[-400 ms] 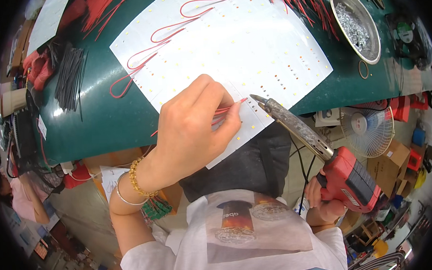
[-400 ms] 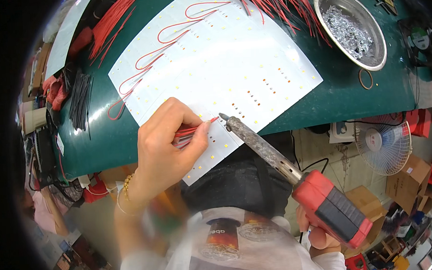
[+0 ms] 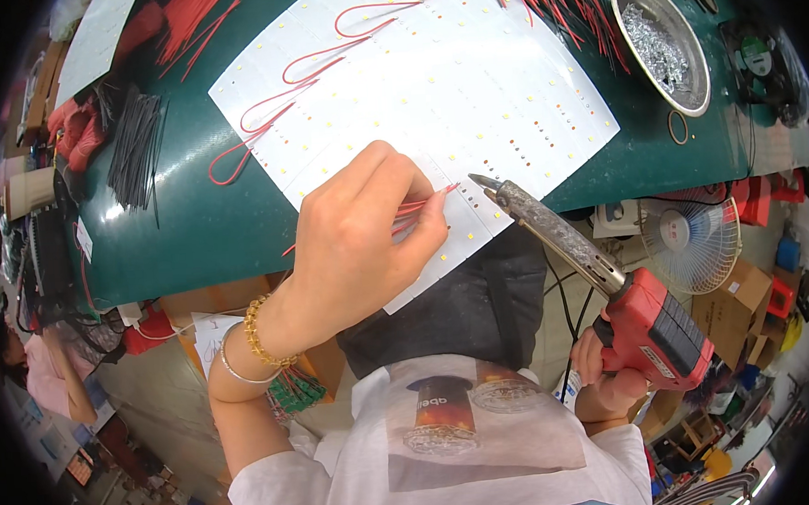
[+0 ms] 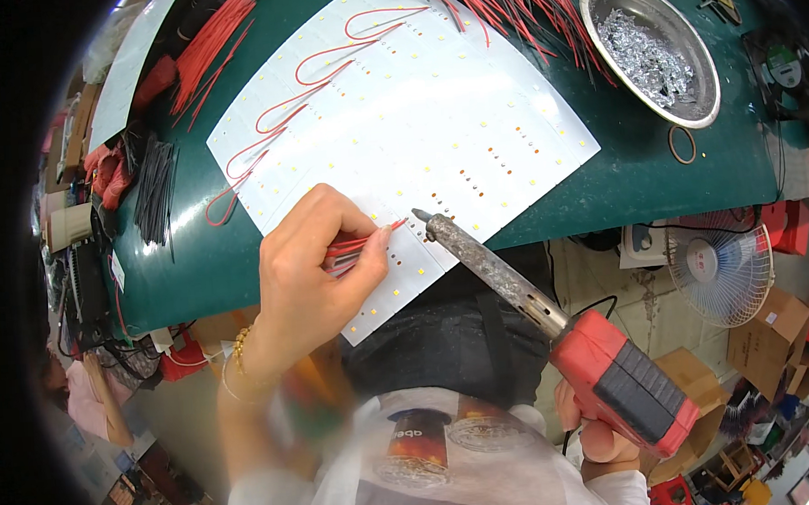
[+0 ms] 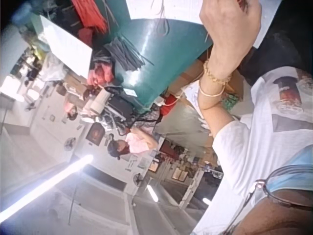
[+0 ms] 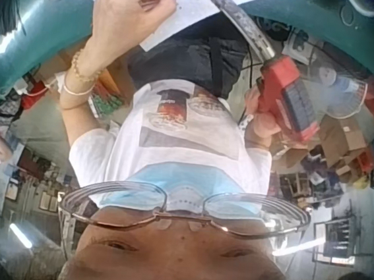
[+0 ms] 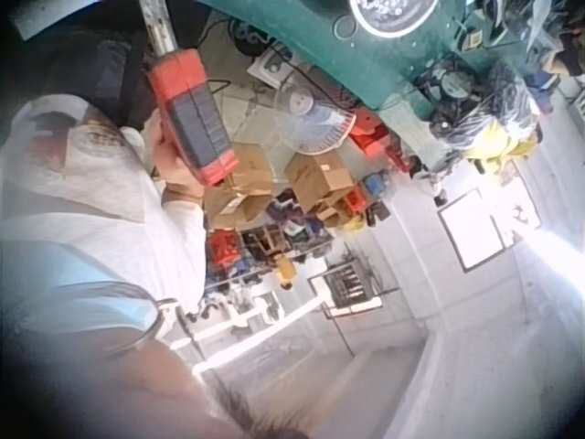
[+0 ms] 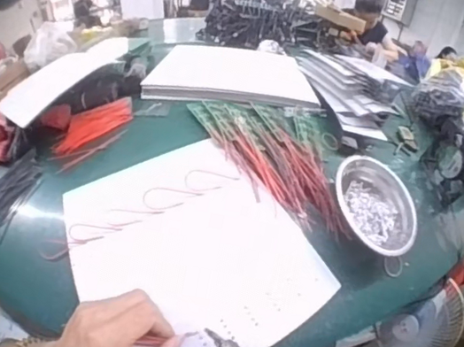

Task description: The person splits an LED panel along perforated lines, solders red and black wires onto the panel using a soldering iron, and then solders wires from circuit boards to the panel.

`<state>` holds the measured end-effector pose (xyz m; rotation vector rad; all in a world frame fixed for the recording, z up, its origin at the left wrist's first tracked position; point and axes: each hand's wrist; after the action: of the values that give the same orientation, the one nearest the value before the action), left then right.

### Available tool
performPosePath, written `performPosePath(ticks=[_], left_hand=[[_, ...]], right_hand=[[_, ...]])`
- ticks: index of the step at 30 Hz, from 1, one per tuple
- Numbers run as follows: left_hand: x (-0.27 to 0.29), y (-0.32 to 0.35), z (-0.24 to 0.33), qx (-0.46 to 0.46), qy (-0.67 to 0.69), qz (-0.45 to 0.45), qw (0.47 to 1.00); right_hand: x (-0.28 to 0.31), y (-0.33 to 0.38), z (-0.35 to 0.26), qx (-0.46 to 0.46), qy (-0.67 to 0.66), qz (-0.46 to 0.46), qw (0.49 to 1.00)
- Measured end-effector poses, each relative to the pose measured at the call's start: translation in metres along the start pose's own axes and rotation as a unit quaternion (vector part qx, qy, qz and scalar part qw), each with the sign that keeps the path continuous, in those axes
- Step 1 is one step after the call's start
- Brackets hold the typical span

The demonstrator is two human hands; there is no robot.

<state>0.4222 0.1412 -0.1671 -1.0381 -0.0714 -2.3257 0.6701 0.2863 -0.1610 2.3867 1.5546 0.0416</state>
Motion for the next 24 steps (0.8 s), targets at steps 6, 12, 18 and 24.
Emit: performPosePath(ticks=[6,12,18,24], left_hand=[[-0.002,0.002,0.002,0.017,0.017,0.016,1.000],[-0.002,0.001,-0.001,0.002,-0.003,0.003,1.000],[-0.004,-0.004,0.003,0.011,0.011,0.013,1.000],[0.008,0.000,0.009,-0.002,0.001,0.024,1.000]], right_hand=[[0.008,0.000,0.009,0.010,-0.033,-0.052,0.998],[0.005,0.000,0.014,0.046,0.004,-0.005,0.999],[0.004,0.001,0.001,-0.033,0.032,0.003,0.999],[0.056,0.002,0.026,0.156,0.266,0.038,0.950]])
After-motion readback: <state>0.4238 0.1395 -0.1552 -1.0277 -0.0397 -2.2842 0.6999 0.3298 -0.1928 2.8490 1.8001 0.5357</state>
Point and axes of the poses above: each hand's wrist, its own y-axis away from the middle knuckle, its own x-axis out of the back of the hand, z = x × y, and after that the axes turned 9 degrees about -z, right-handed
